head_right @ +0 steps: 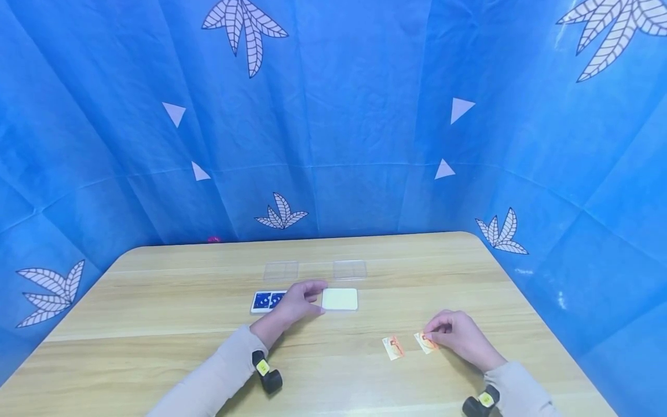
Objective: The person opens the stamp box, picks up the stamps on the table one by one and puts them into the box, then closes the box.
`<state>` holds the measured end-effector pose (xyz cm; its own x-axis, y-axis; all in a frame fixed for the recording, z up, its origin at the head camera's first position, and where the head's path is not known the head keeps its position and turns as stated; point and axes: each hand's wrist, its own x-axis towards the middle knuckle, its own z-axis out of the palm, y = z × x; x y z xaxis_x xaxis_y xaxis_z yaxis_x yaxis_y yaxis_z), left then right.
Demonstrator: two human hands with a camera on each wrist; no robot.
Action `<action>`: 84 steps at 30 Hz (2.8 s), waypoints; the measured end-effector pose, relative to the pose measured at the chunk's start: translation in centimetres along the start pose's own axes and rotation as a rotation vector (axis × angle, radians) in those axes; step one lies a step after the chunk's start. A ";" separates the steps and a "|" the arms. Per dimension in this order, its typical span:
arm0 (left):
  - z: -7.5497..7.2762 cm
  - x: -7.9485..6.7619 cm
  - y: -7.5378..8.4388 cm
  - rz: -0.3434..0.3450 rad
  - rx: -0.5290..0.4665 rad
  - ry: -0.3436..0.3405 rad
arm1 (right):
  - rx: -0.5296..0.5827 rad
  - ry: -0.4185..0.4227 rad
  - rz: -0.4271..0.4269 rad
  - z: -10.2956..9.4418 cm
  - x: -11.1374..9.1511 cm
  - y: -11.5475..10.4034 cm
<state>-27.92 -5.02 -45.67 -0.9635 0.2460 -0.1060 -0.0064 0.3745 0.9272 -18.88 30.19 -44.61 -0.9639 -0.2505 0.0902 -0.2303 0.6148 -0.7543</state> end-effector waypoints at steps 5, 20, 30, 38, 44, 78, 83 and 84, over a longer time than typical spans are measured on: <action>-0.1 -0.1 0.0 0.003 0.001 0.000 | -0.007 -0.007 -0.009 -0.1 0.1 0.1; -0.1 -0.3 0.2 -0.001 -0.002 -0.001 | 0.025 -0.006 -0.019 0.1 -0.1 -0.2; -0.2 -0.4 0.3 0.010 -0.015 -0.013 | 0.020 -0.012 -0.029 0.1 -0.3 -0.3; -0.3 -0.5 0.4 0.000 -0.005 -0.010 | 0.045 -0.055 -0.024 0.1 0.0 -0.4; -0.2 -0.5 0.4 0.012 -0.013 -0.012 | 0.067 -0.092 -0.048 0.0 0.0 -0.3; -0.2 -0.3 0.2 0.018 -0.005 -0.002 | 0.056 -0.017 0.025 0.8 1.2 -1.2; -0.2 -0.3 0.3 0.024 -0.005 -0.007 | 0.085 -0.011 0.073 1.1 2.1 -2.2; -0.2 -0.3 0.3 0.023 -0.005 -0.008 | 0.094 -0.012 0.083 1.2 2.3 -2.4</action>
<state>-27.65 -5.17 -45.26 -0.9611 0.2620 -0.0877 0.0143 0.3642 0.9312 -20.39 27.29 -43.39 -0.9774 -0.2106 0.0179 -0.1358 0.5609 -0.8167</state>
